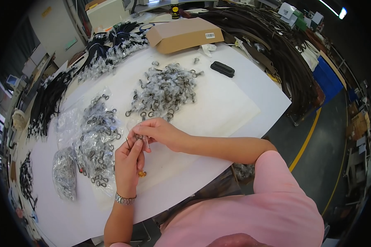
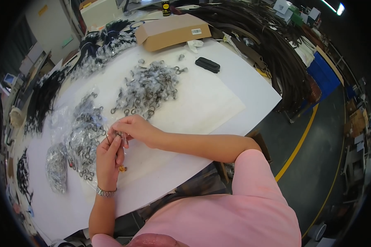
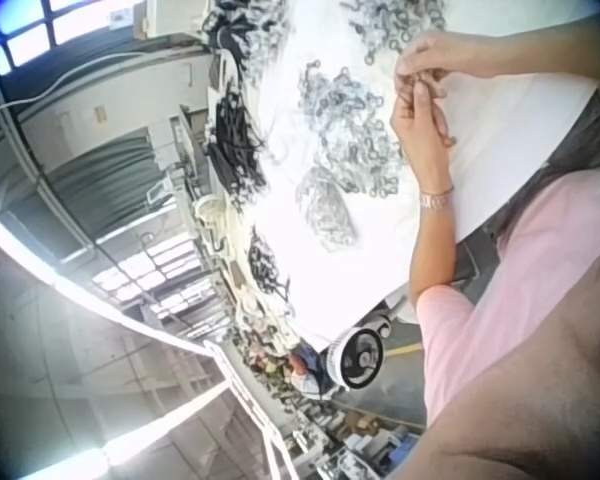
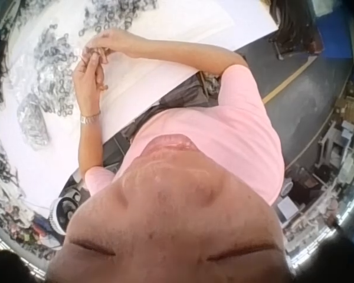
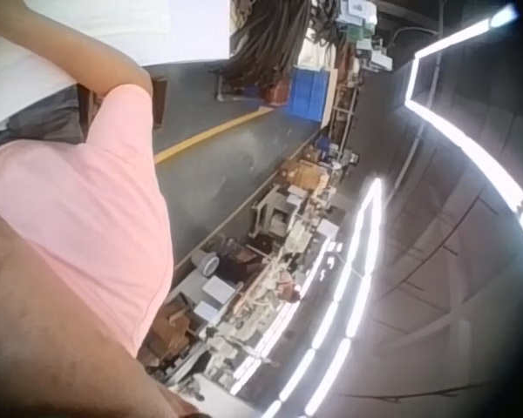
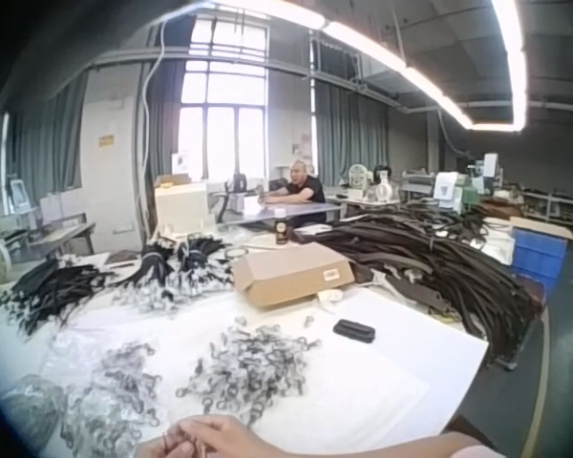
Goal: Assembling small metal clasps and rings for leather goods.
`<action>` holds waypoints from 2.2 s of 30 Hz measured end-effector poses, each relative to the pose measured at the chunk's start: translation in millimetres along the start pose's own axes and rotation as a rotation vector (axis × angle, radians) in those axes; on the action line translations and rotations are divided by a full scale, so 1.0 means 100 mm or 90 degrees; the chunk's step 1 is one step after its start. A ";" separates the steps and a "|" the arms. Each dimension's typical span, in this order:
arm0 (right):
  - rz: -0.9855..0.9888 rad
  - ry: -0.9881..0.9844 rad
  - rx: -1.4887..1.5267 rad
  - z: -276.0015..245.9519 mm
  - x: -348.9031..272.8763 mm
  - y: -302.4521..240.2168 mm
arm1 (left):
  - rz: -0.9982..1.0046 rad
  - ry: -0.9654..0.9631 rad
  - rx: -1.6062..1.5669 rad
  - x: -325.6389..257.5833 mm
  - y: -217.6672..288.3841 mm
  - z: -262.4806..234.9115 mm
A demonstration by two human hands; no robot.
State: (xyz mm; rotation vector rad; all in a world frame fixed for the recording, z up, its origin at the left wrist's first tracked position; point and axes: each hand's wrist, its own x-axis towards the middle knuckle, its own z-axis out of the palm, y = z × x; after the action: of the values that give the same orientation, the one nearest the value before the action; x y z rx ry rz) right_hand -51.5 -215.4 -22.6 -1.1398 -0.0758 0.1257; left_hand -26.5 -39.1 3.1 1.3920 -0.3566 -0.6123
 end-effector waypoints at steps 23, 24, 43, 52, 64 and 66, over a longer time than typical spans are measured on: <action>-0.057 0.030 -0.157 -0.07 0.01 -0.08 | -0.033 -0.034 -0.018 -0.04 0.02 -0.02; -0.050 0.040 -0.109 -0.05 0.00 -0.07 | -0.033 -0.041 -0.017 -0.05 0.02 -0.01; -0.057 0.086 -0.019 -0.06 0.05 -0.03 | -0.048 -0.034 0.042 0.03 -0.01 -0.06; -0.058 0.049 -0.104 -0.05 -0.01 0.00 | -0.030 -0.044 -0.003 -0.04 -0.03 -0.03; -0.060 0.090 -0.088 -0.05 0.05 0.04 | -0.023 -0.046 0.014 0.01 -0.01 -0.08; -0.052 0.073 -0.112 -0.07 0.05 0.02 | -0.030 -0.068 0.017 0.01 0.01 -0.06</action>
State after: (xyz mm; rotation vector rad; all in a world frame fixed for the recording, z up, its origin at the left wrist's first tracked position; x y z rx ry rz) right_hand -45.8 -220.5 -27.4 -1.3159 -0.0314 -0.0190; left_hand -22.1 -34.7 2.9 1.3990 -0.4197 -0.7250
